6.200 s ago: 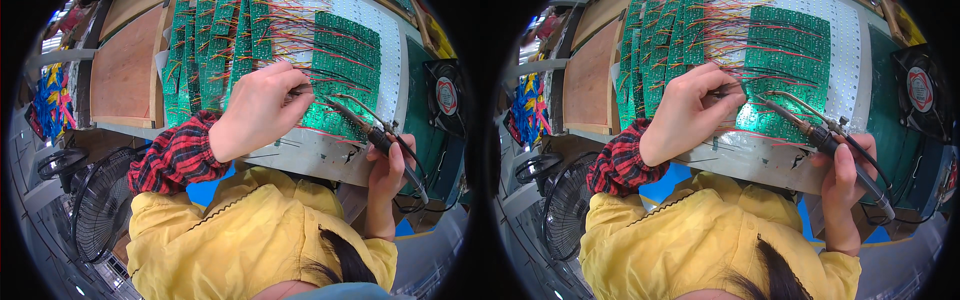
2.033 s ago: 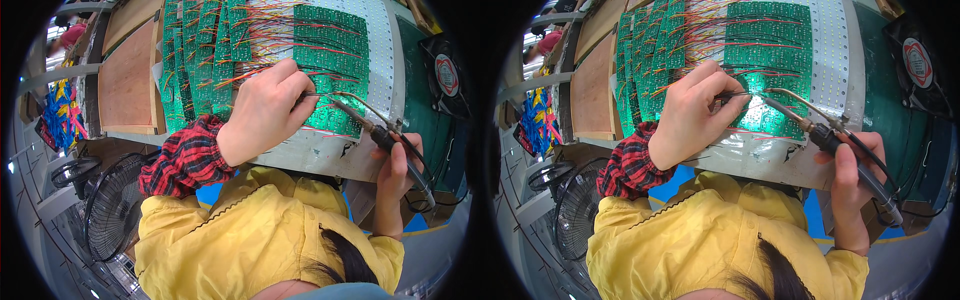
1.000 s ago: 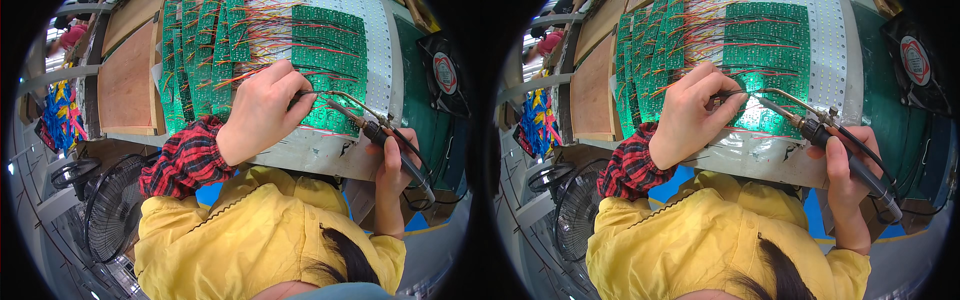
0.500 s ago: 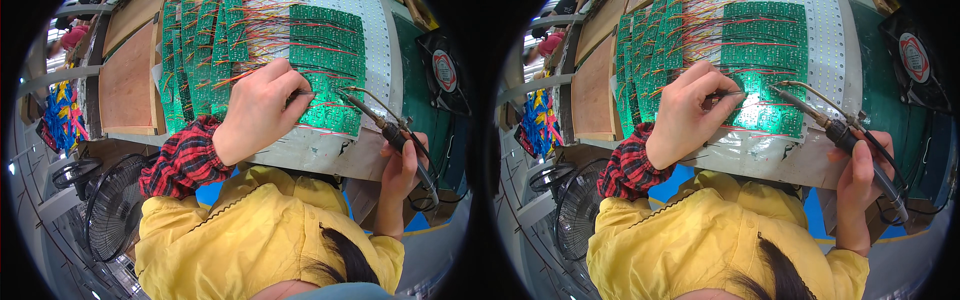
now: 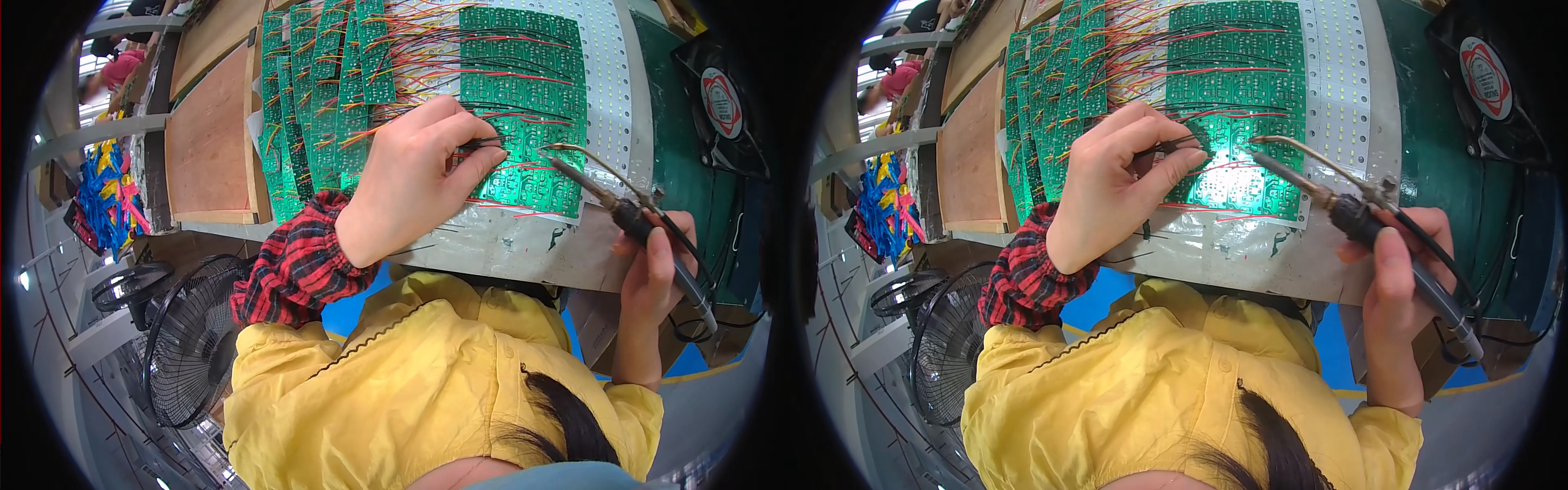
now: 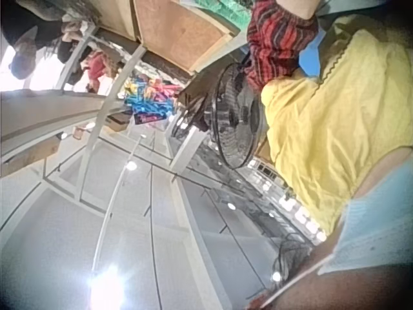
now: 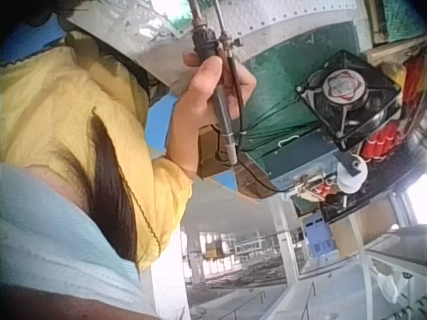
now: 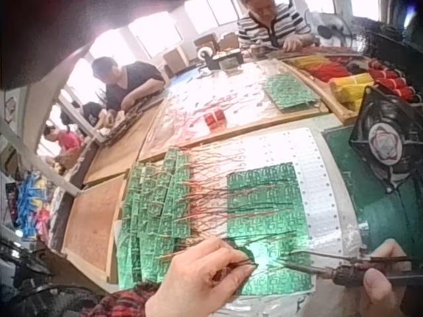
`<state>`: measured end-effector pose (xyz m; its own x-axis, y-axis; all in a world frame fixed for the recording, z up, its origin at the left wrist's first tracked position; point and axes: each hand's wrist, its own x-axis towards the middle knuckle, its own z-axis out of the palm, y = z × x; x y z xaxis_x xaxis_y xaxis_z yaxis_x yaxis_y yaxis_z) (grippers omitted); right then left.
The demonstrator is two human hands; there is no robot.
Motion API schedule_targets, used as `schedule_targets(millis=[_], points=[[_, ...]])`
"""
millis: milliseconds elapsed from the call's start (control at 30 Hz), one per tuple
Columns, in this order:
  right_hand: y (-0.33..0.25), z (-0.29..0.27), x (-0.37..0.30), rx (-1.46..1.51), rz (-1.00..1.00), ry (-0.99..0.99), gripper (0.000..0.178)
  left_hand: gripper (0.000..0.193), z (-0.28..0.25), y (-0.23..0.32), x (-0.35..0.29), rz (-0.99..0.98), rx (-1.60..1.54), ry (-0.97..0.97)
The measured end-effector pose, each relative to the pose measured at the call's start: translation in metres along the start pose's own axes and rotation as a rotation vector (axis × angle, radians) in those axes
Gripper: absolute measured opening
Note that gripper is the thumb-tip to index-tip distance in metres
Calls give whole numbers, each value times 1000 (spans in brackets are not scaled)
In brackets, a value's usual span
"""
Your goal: Soldering wires onto small green PCB panels at an assembly station.
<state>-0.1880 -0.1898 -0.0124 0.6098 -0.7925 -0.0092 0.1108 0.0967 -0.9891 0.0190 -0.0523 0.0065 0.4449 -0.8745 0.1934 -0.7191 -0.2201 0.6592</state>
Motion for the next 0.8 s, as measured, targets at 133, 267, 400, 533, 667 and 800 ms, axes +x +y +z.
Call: schedule_targets(millis=[133,267,400,533,667,800], points=[[-3,8,1,-41,20,-77,17,12,4,-4,0,76,44,16],[-4,11,3,-47,34,-91,15,11,7,-7,1,164,54,71],[-2,12,3,-53,31,-108,15,11,9,-6,-1,120,55,64],[-2,11,3,-68,25,-130,15,11,11,-6,-1,121,65,71],[-3,12,3,-85,26,-131,15,11,12,-4,0,133,91,86],[-3,10,1,-65,24,-74,15,11,12,-4,-1,134,101,97]])
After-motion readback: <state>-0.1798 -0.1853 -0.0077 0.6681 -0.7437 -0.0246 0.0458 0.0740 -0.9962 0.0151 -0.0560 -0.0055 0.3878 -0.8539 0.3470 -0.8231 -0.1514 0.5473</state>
